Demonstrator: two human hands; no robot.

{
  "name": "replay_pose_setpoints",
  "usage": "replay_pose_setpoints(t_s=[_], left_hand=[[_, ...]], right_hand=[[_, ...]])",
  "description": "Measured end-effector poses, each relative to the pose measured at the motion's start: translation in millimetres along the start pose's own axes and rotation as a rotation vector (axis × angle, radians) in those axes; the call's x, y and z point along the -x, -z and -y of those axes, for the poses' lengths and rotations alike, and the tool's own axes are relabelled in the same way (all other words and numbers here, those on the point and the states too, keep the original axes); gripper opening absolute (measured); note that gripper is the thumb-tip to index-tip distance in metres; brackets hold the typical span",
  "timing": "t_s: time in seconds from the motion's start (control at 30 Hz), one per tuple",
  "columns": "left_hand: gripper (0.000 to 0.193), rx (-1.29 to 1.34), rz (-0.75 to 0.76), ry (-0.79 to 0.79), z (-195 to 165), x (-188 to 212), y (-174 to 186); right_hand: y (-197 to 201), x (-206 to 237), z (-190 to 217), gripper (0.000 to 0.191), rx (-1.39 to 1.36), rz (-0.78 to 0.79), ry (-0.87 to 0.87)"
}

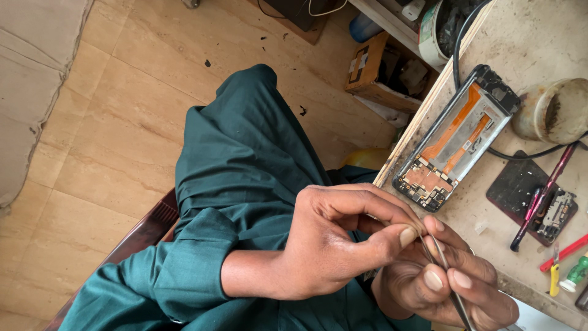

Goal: The person sits at a workbench repairing a disassembled mobile phone. They handle the phone frame, set it on the bench, and spend most of the episode using tweezers to work on a small component held between their fingers, at one point reaching toward a shelf before resuming the tweezer work.

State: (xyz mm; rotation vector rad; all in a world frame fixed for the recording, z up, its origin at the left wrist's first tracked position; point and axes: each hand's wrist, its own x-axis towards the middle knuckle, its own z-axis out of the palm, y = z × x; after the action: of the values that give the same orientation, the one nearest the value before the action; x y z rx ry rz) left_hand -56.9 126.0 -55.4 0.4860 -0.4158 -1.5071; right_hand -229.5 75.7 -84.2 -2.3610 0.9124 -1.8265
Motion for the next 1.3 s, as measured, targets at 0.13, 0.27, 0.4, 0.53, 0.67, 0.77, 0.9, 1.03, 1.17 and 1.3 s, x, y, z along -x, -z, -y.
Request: replay_pose_setpoints(t_s=[0.13, 0.27, 0.4, 0.53, 0.67, 0.77, 0.9, 1.03, 1.17, 1.3], left_hand=[[0.009, -0.004, -0.007, 0.002, 0, 0, 0], [0.008, -0.016, -0.007, -0.004, 0, 0, 1], [0.008, -0.007, -0.008, 0.001, 0, 0, 1], [0.008, -0.001, -0.021, 0.013, 0, -1, 1], [0.008, -0.007, -0.021, 0.011, -1, -1, 0], [0.007, -0.008, -0.019, 0.001, -1, -1, 0], [0.007, 0.006, -0.019, -0.002, 0, 0, 0], [0.008, 0.018, -0.023, -0.001, 1, 0, 0], [0.008, 0.010, -0.016, -0.006, 1, -1, 0], [0.008, 0.002, -0.013, -0.007, 1, -1, 0]], right_hand=[[3, -2, 2, 0.025, 0.015, 0.060, -0.010], [2, -1, 2, 0.025, -0.041, 0.043, -0.033], [2, 0, 3, 0.024, -0.049, 0.063, -0.058], [3, 0, 4, 0.024, -0.041, 0.072, -0.074], [3, -3, 2, 0.025, -0.032, 0.089, -0.056], [-2, -1, 3, 0.024, -0.071, 0.028, -0.043], [-3, 0, 6, 0.025, -0.035, 0.042, -0.041], [1, -3, 2, 0.024, -0.016, 0.072, 0.035], [3, -3, -4, 0.025, 0.000, 0.065, 0.058], [0, 1, -4, 0.026, -0.014, 0.006, 0.041]])
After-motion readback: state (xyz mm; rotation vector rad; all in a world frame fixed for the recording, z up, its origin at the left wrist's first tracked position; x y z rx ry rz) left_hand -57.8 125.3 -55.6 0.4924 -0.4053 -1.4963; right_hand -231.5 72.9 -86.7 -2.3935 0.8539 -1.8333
